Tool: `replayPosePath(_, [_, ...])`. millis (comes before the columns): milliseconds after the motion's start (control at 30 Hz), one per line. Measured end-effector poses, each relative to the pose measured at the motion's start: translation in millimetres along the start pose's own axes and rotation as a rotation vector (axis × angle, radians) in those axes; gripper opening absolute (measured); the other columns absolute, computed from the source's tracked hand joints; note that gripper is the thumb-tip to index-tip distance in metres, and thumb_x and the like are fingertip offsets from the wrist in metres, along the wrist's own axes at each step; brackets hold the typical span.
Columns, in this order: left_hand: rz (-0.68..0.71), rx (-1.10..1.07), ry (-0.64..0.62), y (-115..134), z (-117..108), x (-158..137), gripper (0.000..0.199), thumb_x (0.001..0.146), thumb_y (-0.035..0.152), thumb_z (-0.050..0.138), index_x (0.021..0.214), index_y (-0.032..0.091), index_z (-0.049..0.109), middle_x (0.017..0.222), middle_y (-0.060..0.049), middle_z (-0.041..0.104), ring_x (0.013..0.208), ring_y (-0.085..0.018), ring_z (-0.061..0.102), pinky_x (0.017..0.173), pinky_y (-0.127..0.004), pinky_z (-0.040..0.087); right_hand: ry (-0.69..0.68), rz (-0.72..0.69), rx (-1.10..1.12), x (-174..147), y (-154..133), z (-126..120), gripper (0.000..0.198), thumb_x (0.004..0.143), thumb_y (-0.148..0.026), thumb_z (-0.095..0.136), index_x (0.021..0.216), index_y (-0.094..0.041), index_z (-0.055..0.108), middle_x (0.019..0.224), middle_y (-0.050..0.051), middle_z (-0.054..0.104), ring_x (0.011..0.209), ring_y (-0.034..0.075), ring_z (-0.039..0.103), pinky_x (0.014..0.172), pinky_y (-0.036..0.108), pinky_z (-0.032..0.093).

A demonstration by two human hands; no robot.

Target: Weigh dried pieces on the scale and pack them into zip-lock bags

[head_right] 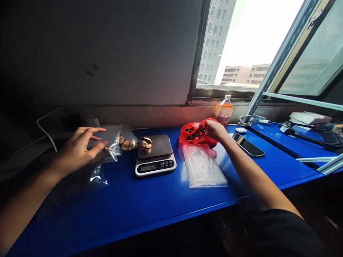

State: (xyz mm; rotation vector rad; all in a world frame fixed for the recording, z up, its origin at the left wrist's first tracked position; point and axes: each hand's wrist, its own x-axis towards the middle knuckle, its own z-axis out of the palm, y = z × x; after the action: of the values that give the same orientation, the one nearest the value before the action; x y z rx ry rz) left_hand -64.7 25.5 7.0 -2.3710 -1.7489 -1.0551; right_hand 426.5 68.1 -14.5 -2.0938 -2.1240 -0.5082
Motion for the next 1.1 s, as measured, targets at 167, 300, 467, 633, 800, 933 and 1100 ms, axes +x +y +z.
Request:
replayPosePath(167, [-0.027,-0.012,-0.047,4.8,-1.3,-1.5,0.044,0.082,0.044,0.054,0.12,0.022,0.057,0.127,-0.01,0.048,0.101,-0.023,0.063,0.086,-0.04,0.057,0.144,-0.118,0.187,-22.2,9.0,-4.7,0.01,0.085,-0.021,0.051,0.083,-0.019,0.06,0.09,0.009,0.067,0.075,0.017,0.059,0.067,0.027,0.043])
replayPosePath(300, [-0.028,-0.008,-0.072,6.1,0.4,-1.5,0.046,0.082,0.045,0.053,0.121,0.022,0.056,0.128,-0.01,0.047,0.103,-0.023,0.063,0.086,-0.04,0.057,0.234,-0.151,0.288,-39.3,6.6,-10.8,0.011,0.085,-0.025,0.05,0.08,-0.019,0.058,0.082,0.008,0.065,0.067,0.017,0.055,0.063,0.029,0.041])
replayPosePath(467, [-0.06,0.028,-0.096,6.9,1.4,-0.3,0.047,0.082,0.045,0.051,0.123,0.022,0.055,0.129,-0.01,0.048,0.106,-0.025,0.062,0.089,-0.041,0.055,0.327,-0.224,0.391,-53.0,-10.1,-22.6,0.013,0.085,-0.023,0.047,0.084,-0.019,0.059,0.081,0.007,0.065,0.067,0.016,0.055,0.065,0.029,0.043])
replayPosePath(633, [-0.099,0.074,-0.156,7.9,3.0,0.8,0.048,0.082,0.045,0.049,0.125,0.024,0.054,0.13,-0.009,0.048,0.11,-0.026,0.06,0.097,-0.043,0.051,0.386,-0.286,0.416,-55.4,-22.3,-26.5,0.012,0.085,-0.021,0.048,0.082,-0.02,0.059,0.082,0.007,0.066,0.072,0.017,0.057,0.071,0.03,0.045])
replayPosePath(800, [-0.086,0.084,-0.172,0.0,4.6,1.9,0.048,0.084,0.044,0.049,0.127,0.024,0.053,0.131,-0.009,0.046,0.111,-0.025,0.06,0.096,-0.041,0.05,0.352,-0.321,0.45,-56.7,-38.1,-30.8,0.01,0.083,-0.019,0.049,0.077,-0.021,0.058,0.071,0.003,0.064,0.062,0.015,0.053,0.062,0.027,0.041])
replayPosePath(933, [0.062,0.162,-0.017,11.1,2.1,-3.4,0.039,0.087,0.039,0.049,0.119,0.019,0.059,0.127,-0.011,0.053,0.114,-0.029,0.058,0.103,-0.047,0.045,0.323,-0.365,0.557,-62.8,-68.2,-40.8,0.011,0.082,-0.02,0.051,0.072,-0.02,0.056,0.067,0.002,0.063,0.057,0.012,0.052,0.057,0.025,0.038])
replayPosePath(1100, [0.288,-0.169,-0.018,78.7,14.6,-22.6,0.032,0.093,0.039,0.05,0.115,0.019,0.061,0.113,-0.009,0.066,0.104,-0.023,0.064,0.094,-0.039,0.052,0.315,-0.487,0.62,-65.6,-126.0,-58.6,0.011,0.081,-0.02,0.055,0.07,-0.019,0.052,0.066,0.001,0.061,0.058,0.01,0.051,0.057,0.022,0.035])
